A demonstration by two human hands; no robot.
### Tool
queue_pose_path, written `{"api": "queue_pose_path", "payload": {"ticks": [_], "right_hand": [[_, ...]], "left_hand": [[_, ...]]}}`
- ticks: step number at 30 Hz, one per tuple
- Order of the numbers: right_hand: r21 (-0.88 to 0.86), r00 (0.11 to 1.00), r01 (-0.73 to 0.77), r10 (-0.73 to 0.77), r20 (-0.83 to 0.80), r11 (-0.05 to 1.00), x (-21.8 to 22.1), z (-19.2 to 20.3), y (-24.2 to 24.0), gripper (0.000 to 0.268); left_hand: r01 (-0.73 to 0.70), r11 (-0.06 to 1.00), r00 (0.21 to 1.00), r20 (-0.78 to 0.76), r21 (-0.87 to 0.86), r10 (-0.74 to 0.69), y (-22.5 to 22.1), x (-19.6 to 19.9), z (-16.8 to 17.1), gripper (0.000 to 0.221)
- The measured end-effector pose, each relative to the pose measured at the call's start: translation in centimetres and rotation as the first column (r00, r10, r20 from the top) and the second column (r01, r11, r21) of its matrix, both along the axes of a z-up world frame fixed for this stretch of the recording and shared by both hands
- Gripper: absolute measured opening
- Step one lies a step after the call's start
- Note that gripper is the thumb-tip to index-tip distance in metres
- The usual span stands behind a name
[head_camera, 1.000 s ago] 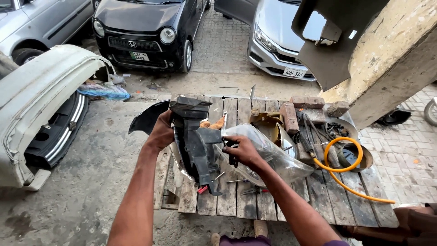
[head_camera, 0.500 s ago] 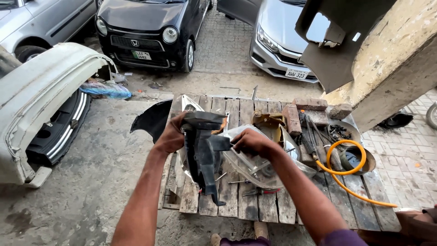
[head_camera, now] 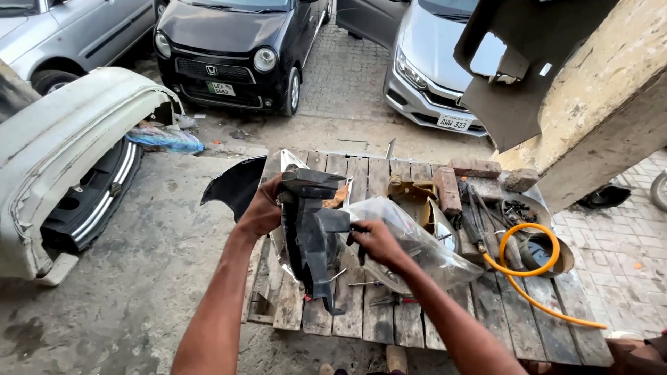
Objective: Assembling a car headlight by fitting the lens into the housing.
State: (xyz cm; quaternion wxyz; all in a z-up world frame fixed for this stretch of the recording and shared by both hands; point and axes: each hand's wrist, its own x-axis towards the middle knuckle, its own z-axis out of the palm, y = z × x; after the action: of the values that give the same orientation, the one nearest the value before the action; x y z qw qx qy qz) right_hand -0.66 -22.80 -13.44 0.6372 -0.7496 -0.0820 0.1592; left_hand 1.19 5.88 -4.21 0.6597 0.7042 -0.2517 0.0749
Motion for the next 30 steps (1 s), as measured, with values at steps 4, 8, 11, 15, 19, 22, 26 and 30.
{"api": "queue_pose_path", "payload": {"ticks": [4, 8, 11, 15, 19, 22, 26, 30], "right_hand": [[0.15, 0.99, 0.136, -0.138, 0.002, 0.979, -4.5, 4.3, 2.3, 0.035], [0.214, 0.973, 0.212, -0.226, 0.044, 0.954, -5.2, 3.9, 2.9, 0.04], [0.229, 0.966, 0.229, -0.249, 0.063, 0.946, -5.4, 3.6, 3.2, 0.041], [0.236, 0.956, 0.273, -0.291, 0.044, 0.932, -5.5, 5.4, 3.6, 0.041], [0.202, 0.955, 0.245, -0.273, 0.12, 0.948, -5.0, 5.4, 3.0, 0.04], [0.238, 0.955, 0.229, -0.264, 0.132, 0.944, -5.1, 5.1, 2.8, 0.038], [0.231, 0.956, 0.267, -0.287, 0.056, 0.936, -5.1, 4.6, 2.5, 0.036], [0.076, 0.987, 0.135, -0.127, -0.1, 0.988, -2.4, 8.3, 0.1, 0.027]], "left_hand": [[0.022, 0.999, 1.0, -0.013, -0.046, -0.022, 0.3, 0.0, -0.2, 0.043], [0.004, 0.998, 0.999, -0.037, -0.063, -0.007, 0.6, 0.2, -0.9, 0.047], [0.016, 0.998, 0.998, -0.053, -0.066, -0.02, 0.5, -0.3, -1.2, 0.051], [0.037, 0.998, 0.998, -0.038, -0.056, -0.039, 0.6, 0.1, -0.6, 0.051], [0.052, 0.997, 0.998, -0.019, -0.05, -0.053, 0.6, 0.7, 0.0, 0.052], [0.066, 0.997, 0.998, -0.014, -0.043, -0.067, 0.5, 0.9, -0.4, 0.052], [0.05, 0.998, 0.998, -0.026, -0.044, -0.051, 0.4, 1.9, -1.9, 0.053], [0.057, 0.998, 0.998, -0.025, -0.027, -0.058, -0.2, 1.1, -1.1, 0.054]]}}
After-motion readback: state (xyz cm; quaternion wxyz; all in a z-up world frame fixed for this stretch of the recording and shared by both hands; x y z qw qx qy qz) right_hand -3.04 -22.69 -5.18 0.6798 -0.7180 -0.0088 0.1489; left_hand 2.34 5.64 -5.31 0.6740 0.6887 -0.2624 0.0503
